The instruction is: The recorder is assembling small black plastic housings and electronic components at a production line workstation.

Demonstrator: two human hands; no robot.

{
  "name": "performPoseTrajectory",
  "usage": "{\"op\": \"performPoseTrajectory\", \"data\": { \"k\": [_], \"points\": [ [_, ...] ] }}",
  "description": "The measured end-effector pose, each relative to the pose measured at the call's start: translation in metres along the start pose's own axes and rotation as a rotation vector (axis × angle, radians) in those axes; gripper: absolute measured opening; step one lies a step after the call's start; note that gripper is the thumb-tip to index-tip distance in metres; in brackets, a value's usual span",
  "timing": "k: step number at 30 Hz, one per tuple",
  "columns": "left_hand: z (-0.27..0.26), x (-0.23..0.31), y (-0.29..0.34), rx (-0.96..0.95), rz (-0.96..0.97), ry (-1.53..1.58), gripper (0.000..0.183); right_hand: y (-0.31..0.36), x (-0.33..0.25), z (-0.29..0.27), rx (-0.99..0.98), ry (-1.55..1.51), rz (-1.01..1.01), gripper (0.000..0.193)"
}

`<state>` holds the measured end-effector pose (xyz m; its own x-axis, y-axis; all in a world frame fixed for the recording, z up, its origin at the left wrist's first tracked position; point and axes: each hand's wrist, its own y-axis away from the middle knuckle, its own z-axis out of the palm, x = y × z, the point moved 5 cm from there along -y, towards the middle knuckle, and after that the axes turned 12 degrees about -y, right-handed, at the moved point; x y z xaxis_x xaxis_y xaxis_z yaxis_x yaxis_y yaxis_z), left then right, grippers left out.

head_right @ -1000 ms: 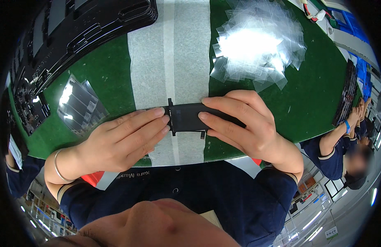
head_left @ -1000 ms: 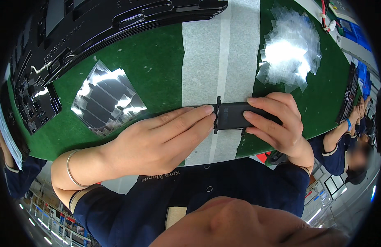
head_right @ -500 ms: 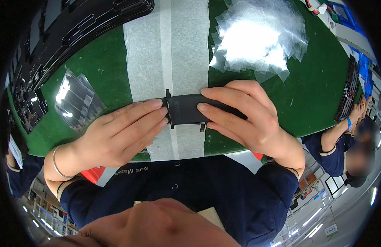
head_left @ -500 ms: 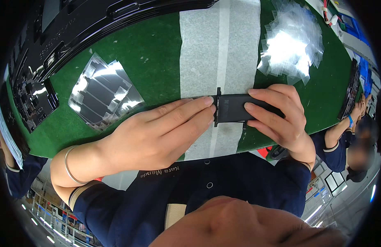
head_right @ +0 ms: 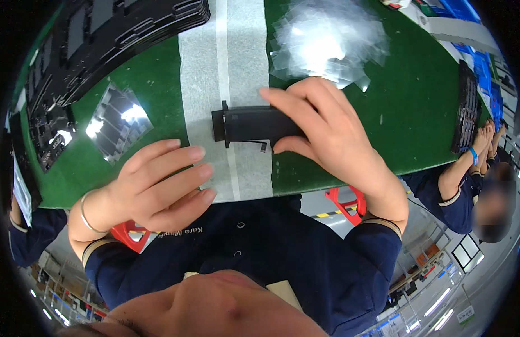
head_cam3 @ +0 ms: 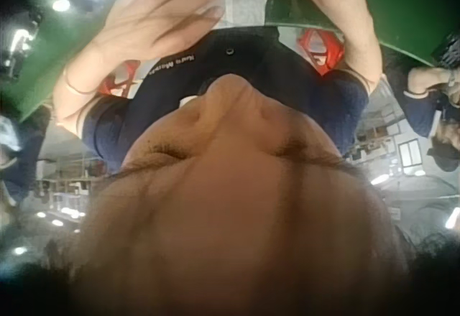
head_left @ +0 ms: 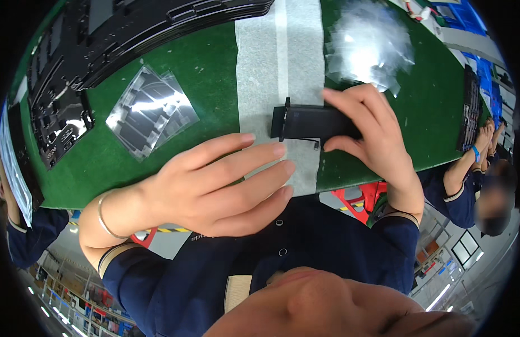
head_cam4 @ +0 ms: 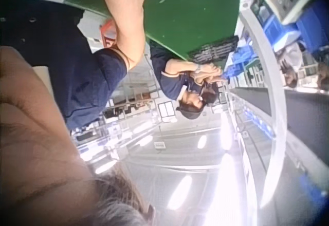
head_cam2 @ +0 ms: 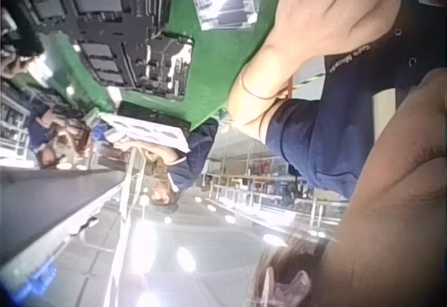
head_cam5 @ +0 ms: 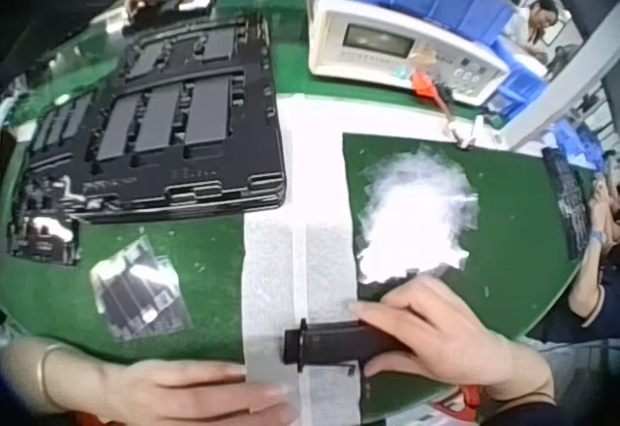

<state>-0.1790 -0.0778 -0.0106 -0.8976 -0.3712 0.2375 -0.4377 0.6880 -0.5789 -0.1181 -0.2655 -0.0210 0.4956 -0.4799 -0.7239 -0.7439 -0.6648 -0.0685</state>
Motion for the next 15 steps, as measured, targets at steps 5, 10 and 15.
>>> {"op": "performPoseTrajectory", "data": {
  "k": [5, 10, 15],
  "points": [
    [-0.016, 0.006, 0.006, 0.067, -0.399, 0.080, 0.062, 0.014, -0.008, 0.005, 0.042, -0.097, -0.023, 0.024],
    [0.008, 0.011, 0.035, 0.517, -0.840, 0.857, 0.075, 0.024, -0.033, 0.040, 0.154, -0.777, 0.083, 0.010],
    [0.031, 0.014, 0.024, 0.716, -0.924, 1.032, 0.012, 0.027, -0.043, 0.069, 0.169, -0.898, 0.176, 0.015]
  ]
}}
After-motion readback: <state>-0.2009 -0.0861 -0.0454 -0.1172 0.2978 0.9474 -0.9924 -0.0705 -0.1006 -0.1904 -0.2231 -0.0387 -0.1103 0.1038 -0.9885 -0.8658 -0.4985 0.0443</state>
